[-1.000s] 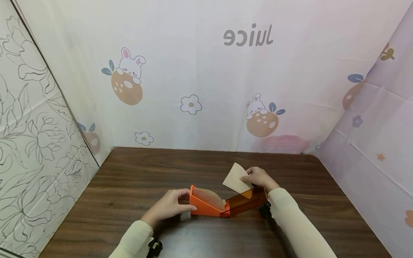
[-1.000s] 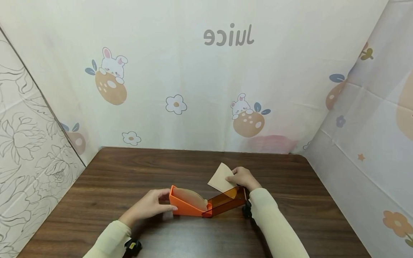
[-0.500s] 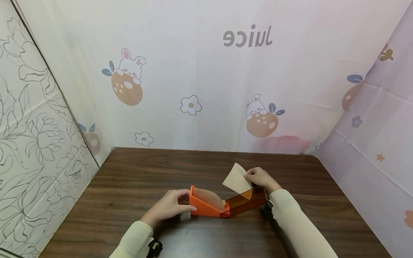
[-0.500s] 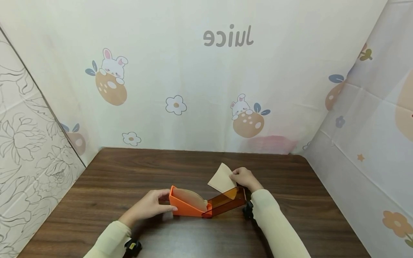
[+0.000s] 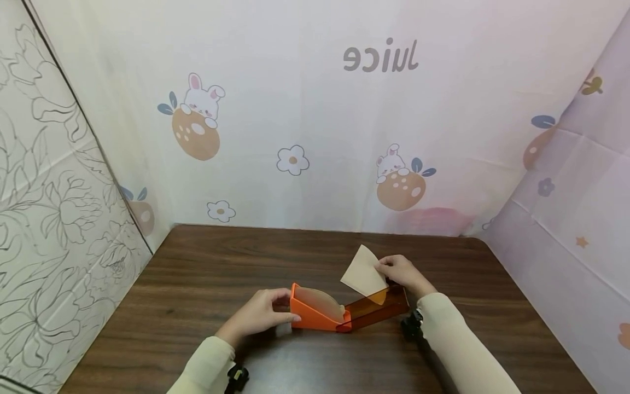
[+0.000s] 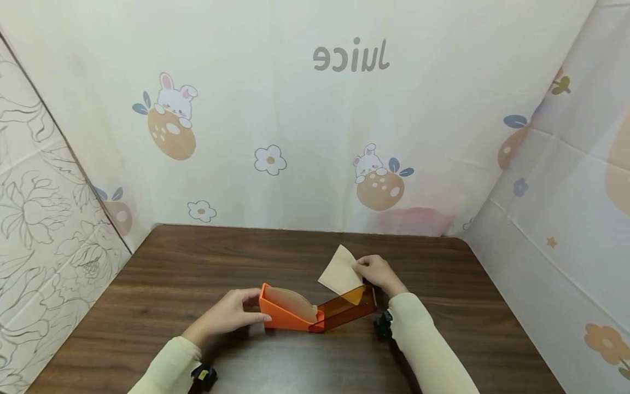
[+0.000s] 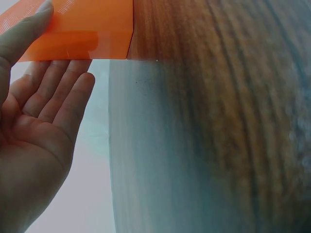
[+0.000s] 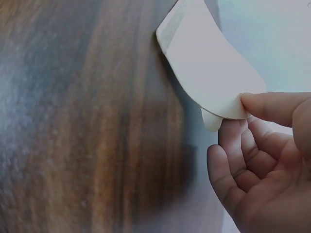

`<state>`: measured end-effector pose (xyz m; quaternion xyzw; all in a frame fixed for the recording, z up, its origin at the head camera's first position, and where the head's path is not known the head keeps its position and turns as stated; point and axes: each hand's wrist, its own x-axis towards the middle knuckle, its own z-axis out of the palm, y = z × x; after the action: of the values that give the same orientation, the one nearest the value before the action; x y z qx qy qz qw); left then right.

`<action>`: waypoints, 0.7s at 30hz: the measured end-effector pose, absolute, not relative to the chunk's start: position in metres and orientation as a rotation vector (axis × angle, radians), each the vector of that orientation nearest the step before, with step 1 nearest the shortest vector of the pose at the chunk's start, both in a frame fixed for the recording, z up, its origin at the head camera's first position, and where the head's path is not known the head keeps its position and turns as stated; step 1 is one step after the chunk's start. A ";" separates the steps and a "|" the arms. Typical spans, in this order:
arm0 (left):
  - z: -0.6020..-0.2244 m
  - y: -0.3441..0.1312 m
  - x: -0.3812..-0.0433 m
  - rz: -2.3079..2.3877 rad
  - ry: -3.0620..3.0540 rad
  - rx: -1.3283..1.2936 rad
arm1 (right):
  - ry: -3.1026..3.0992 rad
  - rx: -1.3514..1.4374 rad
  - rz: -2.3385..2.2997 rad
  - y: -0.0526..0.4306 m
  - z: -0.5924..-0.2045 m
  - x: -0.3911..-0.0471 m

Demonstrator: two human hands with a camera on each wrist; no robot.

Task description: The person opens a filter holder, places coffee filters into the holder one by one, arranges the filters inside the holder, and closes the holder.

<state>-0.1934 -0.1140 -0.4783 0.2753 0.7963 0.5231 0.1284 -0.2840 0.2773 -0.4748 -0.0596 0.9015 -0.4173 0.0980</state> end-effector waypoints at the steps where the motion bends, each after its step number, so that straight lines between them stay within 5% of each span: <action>1: -0.478 -0.114 -0.193 1.519 2.317 0.802 | 2.680 -0.186 -1.231 0.278 -0.473 -0.283; 21: -0.478 -0.113 -0.194 1.515 2.318 0.793 | 2.849 -0.264 -1.188 0.279 -0.446 -0.268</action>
<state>-0.1936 -0.1127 -0.4782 0.2730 0.7978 0.5216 0.1303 -0.2680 0.2791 -0.4457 -0.0851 0.9193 -0.3835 0.0218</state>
